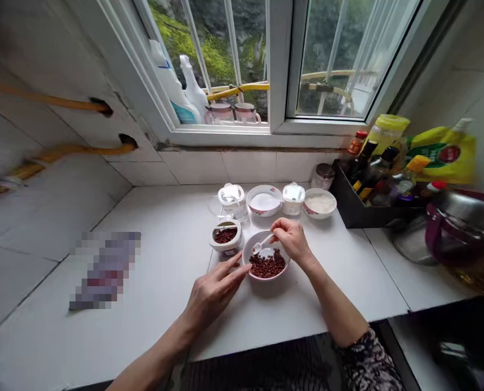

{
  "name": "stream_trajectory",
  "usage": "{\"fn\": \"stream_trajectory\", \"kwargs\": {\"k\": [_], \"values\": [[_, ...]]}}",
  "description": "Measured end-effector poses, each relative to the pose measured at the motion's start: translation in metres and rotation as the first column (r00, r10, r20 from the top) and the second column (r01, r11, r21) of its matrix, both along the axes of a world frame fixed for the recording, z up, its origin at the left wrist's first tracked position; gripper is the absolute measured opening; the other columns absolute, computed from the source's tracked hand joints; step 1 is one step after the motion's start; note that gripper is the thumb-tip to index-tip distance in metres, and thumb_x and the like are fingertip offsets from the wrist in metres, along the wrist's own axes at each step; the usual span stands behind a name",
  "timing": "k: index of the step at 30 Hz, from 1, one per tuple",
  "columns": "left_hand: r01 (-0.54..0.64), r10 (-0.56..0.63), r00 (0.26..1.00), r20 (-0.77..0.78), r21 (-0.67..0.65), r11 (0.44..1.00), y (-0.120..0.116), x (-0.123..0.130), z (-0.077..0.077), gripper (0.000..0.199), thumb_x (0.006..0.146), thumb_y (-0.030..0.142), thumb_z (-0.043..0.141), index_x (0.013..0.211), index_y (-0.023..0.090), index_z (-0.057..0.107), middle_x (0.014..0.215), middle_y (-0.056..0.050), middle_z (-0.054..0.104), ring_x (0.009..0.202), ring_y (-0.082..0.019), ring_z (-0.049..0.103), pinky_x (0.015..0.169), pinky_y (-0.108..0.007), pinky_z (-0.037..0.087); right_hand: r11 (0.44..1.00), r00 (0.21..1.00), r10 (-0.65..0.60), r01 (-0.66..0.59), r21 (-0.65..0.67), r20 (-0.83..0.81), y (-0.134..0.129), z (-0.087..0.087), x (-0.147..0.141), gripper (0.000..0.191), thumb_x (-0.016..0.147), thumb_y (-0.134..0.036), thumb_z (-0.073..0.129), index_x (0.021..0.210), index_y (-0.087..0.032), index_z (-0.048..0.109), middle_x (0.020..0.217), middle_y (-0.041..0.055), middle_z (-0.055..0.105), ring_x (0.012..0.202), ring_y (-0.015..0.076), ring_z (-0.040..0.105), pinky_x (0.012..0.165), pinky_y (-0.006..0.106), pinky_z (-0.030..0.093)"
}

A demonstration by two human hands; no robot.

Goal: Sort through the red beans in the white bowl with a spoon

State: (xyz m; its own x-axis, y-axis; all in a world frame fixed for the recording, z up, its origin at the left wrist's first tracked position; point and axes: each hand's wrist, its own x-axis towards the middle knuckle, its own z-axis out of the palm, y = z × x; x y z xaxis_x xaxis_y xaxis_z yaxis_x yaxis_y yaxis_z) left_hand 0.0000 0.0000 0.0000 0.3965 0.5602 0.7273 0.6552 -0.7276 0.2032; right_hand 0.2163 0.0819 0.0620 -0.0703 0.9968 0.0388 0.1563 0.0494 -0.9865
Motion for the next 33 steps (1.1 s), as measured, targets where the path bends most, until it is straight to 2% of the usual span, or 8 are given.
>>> {"fn": "stream_trajectory", "kwargs": {"k": [9, 14, 17, 19, 21, 24, 28, 33], "values": [[-0.02, 0.02, 1.0, -0.006, -0.011, 1.0, 0.002, 0.004, 0.001, 0.025, 0.096, 0.014, 0.053, 0.115, 0.019, 0.068, 0.126, -0.015, 0.066, 0.093, -0.019, 0.07, 0.072, -0.028, 0.06, 0.999, 0.987, 0.023, -0.029, -0.041, -0.159, 0.006, -0.001, 0.005, 0.01, 0.066, -0.027, 0.062, 0.068, -0.018, 0.065, 0.053, 0.0005, 0.068, 0.053, 0.0151, 0.061, 0.063, 0.029, 0.049], [-0.014, 0.014, 1.0, -0.001, -0.018, 1.0, 0.002, 0.005, -0.001, 0.025, 0.097, 0.014, 0.051, 0.116, 0.019, 0.068, 0.126, -0.015, 0.066, 0.091, -0.019, 0.07, 0.072, -0.028, 0.059, 0.996, 0.985, 0.009, 0.007, 0.091, -0.17, -0.001, 0.003, -0.009, 0.017, 0.077, -0.036, 0.064, 0.081, -0.019, 0.062, 0.063, 0.0014, 0.072, 0.064, 0.0173, 0.068, 0.071, 0.032, 0.053], [-0.016, 0.016, 1.0, -0.001, -0.014, 1.0, 0.002, 0.005, -0.001, 0.025, 0.097, 0.014, 0.051, 0.115, 0.019, 0.068, 0.126, -0.015, 0.066, 0.089, -0.018, 0.07, 0.071, -0.027, 0.059, 0.97, 0.998, 0.018, -0.004, 0.243, -0.056, -0.01, 0.004, -0.025, 0.015, 0.087, -0.035, 0.059, 0.089, -0.02, 0.061, 0.075, 0.004, 0.075, 0.074, 0.0191, 0.071, 0.076, 0.034, 0.053], [-0.021, 0.021, 1.0, -0.001, -0.006, 1.0, 0.002, 0.005, 0.0, 0.025, 0.097, 0.015, 0.051, 0.115, 0.019, 0.068, 0.126, -0.015, 0.066, 0.088, -0.018, 0.07, 0.07, -0.027, 0.059, 0.9, 0.994, 0.012, -0.058, 0.431, 0.109, -0.015, 0.004, -0.033, 0.01, 0.091, -0.028, 0.055, 0.092, -0.021, 0.062, 0.08, 0.0047, 0.076, 0.079, 0.0195, 0.071, 0.084, 0.037, 0.051], [-0.026, 0.026, 1.0, -0.001, 0.003, 1.0, 0.002, 0.006, 0.0, 0.024, 0.097, 0.015, 0.051, 0.115, 0.019, 0.068, 0.125, -0.015, 0.066, 0.089, -0.018, 0.07, 0.07, -0.027, 0.059, 0.768, 0.96, -0.02, -0.164, 0.619, 0.28, -0.018, 0.005, -0.036, 0.011, 0.092, -0.019, 0.052, 0.091, -0.021, 0.063, 0.081, 0.0036, 0.076, 0.078, 0.0185, 0.069, 0.092, 0.041, 0.046], [-0.027, 0.027, 1.0, -0.004, -0.002, 1.0, 0.001, 0.005, 0.0, 0.025, 0.097, 0.014, 0.052, 0.116, 0.019, 0.067, 0.126, -0.015, 0.066, 0.091, -0.019, 0.07, 0.07, -0.028, 0.059, 0.636, 0.922, -0.088, -0.239, 0.734, 0.377, -0.019, 0.01, -0.028, 0.015, 0.092, -0.013, 0.051, 0.09, -0.021, 0.063, 0.079, 0.0012, 0.076, 0.07, 0.0163, 0.066, 0.098, 0.042, 0.042], [-0.014, 0.014, 1.0, -0.003, -0.022, 1.0, 0.001, 0.004, -0.001, 0.026, 0.097, 0.013, 0.052, 0.117, 0.019, 0.067, 0.127, -0.015, 0.065, 0.09, -0.019, 0.069, 0.07, -0.028, 0.059, 0.726, 0.917, -0.184, -0.116, 0.678, 0.354, -0.013, 0.013, -0.002, 0.014, 0.087, -0.014, 0.052, 0.083, -0.023, 0.061, 0.064, -0.0022, 0.071, 0.066, 0.0177, 0.063, 0.093, 0.039, 0.045], [-0.01, 0.01, 1.0, 0.004, -0.019, 1.0, 0.001, 0.003, -0.001, 0.026, 0.096, 0.012, 0.052, 0.116, 0.019, 0.067, 0.126, -0.015, 0.066, 0.091, -0.019, 0.069, 0.071, -0.028, 0.059, 0.809, 0.785, -0.196, -0.209, 0.549, 0.588, -0.002, 0.003, 0.017, 0.017, 0.076, -0.012, 0.048, 0.067, -0.022, 0.058, 0.055, -0.0029, 0.062, 0.055, 0.0152, 0.054, 0.094, 0.041, 0.042]]}}
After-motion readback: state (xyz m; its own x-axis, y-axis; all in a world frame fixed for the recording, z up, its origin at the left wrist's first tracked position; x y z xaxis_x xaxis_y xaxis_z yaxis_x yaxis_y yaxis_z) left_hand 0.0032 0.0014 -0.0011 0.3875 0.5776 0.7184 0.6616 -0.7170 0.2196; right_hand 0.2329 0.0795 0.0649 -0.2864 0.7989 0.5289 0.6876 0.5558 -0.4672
